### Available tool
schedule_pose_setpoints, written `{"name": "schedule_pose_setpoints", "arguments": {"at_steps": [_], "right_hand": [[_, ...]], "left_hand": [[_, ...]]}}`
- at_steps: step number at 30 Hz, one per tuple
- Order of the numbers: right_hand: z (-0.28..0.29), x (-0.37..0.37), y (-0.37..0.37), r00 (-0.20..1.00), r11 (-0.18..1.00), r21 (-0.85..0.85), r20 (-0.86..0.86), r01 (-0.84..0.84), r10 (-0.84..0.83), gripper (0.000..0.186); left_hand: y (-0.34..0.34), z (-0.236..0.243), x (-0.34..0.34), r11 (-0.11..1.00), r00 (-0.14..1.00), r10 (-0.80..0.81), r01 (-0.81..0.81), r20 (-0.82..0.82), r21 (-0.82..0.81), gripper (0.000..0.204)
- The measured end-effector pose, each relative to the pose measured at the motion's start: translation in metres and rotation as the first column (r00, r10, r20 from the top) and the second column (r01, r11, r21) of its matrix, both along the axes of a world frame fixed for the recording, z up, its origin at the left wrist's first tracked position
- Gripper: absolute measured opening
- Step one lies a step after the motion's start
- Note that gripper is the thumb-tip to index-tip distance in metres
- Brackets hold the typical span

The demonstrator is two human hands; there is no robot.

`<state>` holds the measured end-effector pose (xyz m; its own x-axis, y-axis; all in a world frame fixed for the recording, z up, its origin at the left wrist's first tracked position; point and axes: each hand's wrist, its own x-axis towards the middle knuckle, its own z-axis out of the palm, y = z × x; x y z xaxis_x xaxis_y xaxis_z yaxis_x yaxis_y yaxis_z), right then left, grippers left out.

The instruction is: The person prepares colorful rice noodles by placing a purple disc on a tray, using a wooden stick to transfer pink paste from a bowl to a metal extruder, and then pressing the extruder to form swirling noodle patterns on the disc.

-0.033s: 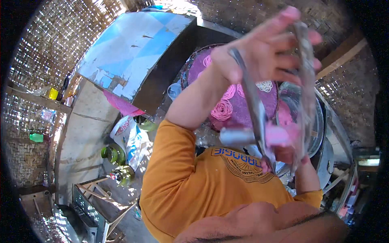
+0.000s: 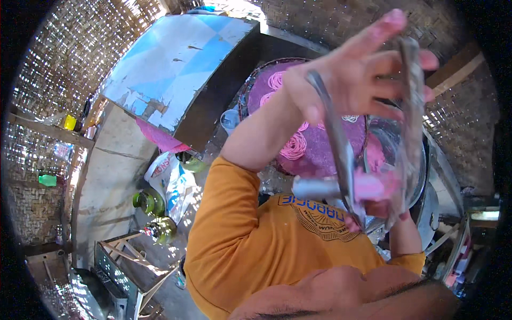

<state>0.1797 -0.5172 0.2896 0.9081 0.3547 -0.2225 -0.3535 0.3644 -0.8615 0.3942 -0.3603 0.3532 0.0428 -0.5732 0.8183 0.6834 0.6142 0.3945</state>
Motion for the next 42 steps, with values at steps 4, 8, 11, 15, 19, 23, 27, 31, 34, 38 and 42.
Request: {"name": "schedule_pose_setpoints", "arguments": {"at_steps": [4, 8, 11, 15, 19, 23, 27, 31, 34, 38, 42], "right_hand": [[0.01, -0.015, -0.025, 0.985, 0.995, -0.07, -0.15, 0.073, -0.083, 0.1], [0.008, -0.017, -0.034, 0.971, 0.99, -0.087, -0.203, 0.109, -0.124, 0.098], [-0.001, -0.009, -0.04, 0.967, 0.991, -0.071, -0.22, 0.111, -0.125, 0.097], [-0.02, 0.0, -0.049, 0.966, 0.989, -0.078, -0.214, 0.128, -0.142, 0.078], [-0.029, 0.003, -0.051, 0.952, 0.983, -0.137, -0.265, 0.12, -0.153, 0.074], [0.0, -0.009, -0.04, 0.944, 0.954, -0.251, -0.243, 0.163, -0.225, 0.072], [0.022, -0.004, -0.051, 0.97, 0.906, -0.408, -0.15, 0.115, -0.19, 0.071], [0.025, 0.004, -0.027, 0.969, 0.882, -0.439, -0.084, 0.173, -0.232, 0.078], [0.024, -0.006, -0.028, 0.977, 0.894, -0.431, -0.109, 0.121, -0.185, 0.077], [0.041, -0.019, -0.041, 0.968, 0.868, -0.484, -0.145, 0.112, -0.206, 0.074], [0.05, -0.004, -0.037, 0.971, 0.799, -0.584, -0.072, 0.145, -0.229, 0.074]], "left_hand": [[-0.018, 0.003, -0.006, 0.997, 0.989, 0.071, -0.065, 0.128, -0.048, 0.094], [-0.043, -0.055, 0.021, 0.933, 0.95, 0.312, -0.307, 0.002, 0.19, 0.071], [-0.056, -0.097, 0.043, 0.956, 0.927, 0.158, -0.056, -0.34, 0.289, 0.053], [-0.06, -0.12, 0.061, 0.938, 0.811, 0.104, 0.112, -0.576, 0.328, 0.06], [-0.055, -0.13, 0.067, 0.972, 0.819, 0.032, 0.108, -0.572, 0.208, 0.059], [-0.048, -0.128, 0.043, 0.975, 0.795, 0.019, 0.121, -0.607, 0.189, 0.055], [-0.05, -0.101, 0.048, 0.997, 0.854, 0.012, 0.032, -0.52, 0.075, 0.051], [-0.028, -0.079, 0.055, 0.998, 0.883, -0.019, 0.046, -0.469, 0.047, 0.053], [-0.026, -0.084, 0.044, 0.998, 0.905, -0.032, 0.049, -0.424, 0.03, 0.054], [-0.031, -0.079, 0.024, 0.989, 0.907, 0.135, -0.101, -0.4, 0.106, 0.038], [-0.028, -0.068, 0.037, 0.983, 0.911, 0.183, -0.172, -0.369, 0.064, 0.035]]}}
